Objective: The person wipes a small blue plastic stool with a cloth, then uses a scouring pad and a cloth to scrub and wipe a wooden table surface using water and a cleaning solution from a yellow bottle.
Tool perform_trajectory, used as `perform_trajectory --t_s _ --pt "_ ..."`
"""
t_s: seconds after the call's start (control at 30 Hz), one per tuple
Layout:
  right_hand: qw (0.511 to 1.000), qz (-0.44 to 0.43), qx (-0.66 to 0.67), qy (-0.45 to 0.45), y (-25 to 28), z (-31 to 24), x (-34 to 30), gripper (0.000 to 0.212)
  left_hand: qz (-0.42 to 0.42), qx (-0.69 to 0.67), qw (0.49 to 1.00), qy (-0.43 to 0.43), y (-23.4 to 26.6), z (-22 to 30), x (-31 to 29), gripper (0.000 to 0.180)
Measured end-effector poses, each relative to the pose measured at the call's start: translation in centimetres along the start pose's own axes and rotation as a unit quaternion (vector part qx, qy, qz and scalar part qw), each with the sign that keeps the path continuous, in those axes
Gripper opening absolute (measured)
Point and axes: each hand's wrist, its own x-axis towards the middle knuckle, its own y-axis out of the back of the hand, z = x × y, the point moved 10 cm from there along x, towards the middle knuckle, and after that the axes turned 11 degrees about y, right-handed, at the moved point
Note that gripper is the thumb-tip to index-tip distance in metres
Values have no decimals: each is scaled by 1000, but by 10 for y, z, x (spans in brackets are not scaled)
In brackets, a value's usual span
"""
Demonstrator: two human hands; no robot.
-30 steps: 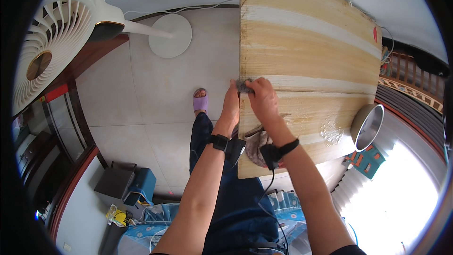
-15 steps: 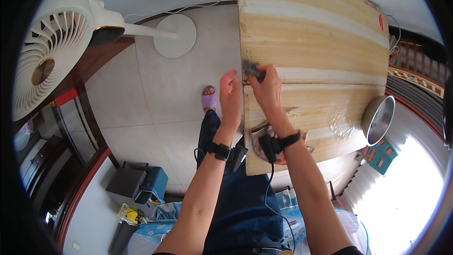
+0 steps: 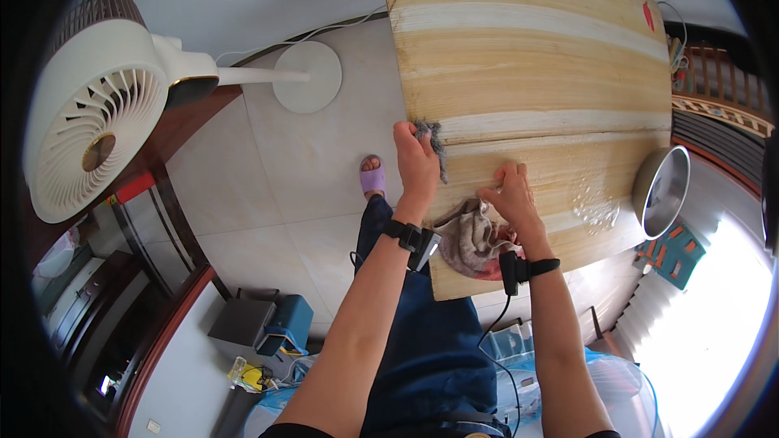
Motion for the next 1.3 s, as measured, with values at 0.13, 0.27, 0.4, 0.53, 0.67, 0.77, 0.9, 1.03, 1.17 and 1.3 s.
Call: perform_trajectory --t_s 0.13,0.27,0.4,0.53,0.67,0.77,0.9,1.03,1.17,1.3 --pt "999 32 -31 5 -4 15 8 54 -22 30 999 16 -2 10 22 20" --pt "998 46 -45 9 -4 13 14 56 -11 0 1000 -25 2 35 75 22" --pt "998 42 -39 -1 -3 10 16 58 12 31 999 6 10 6 65 26" --pt "999 40 -36 4 -2 9 13 60 12 50 995 81 17 -34 15 31" --pt "999 30 -42 -11 -3 7 12 61 15 40 997 67 20 -20 18 28" --pt "998 19 -55 -21 -5 7 12 62 -1 81 997 -11 13 -3 26 25" --pt "998 29 -49 -9 -2 4 14 62 -23 76 997 -13 1 0 70 24" --pt "998 23 -62 -20 -1 11 13 62 -106 41 992 48 -16 16 129 23" --pt "998 19 -55 -10 0 -2 16 63 -90 101 991 5 -9 18 145 26" --pt "998 8 -54 -25 -1 9 14 64 -103 116 986 59 -13 -9 85 28"
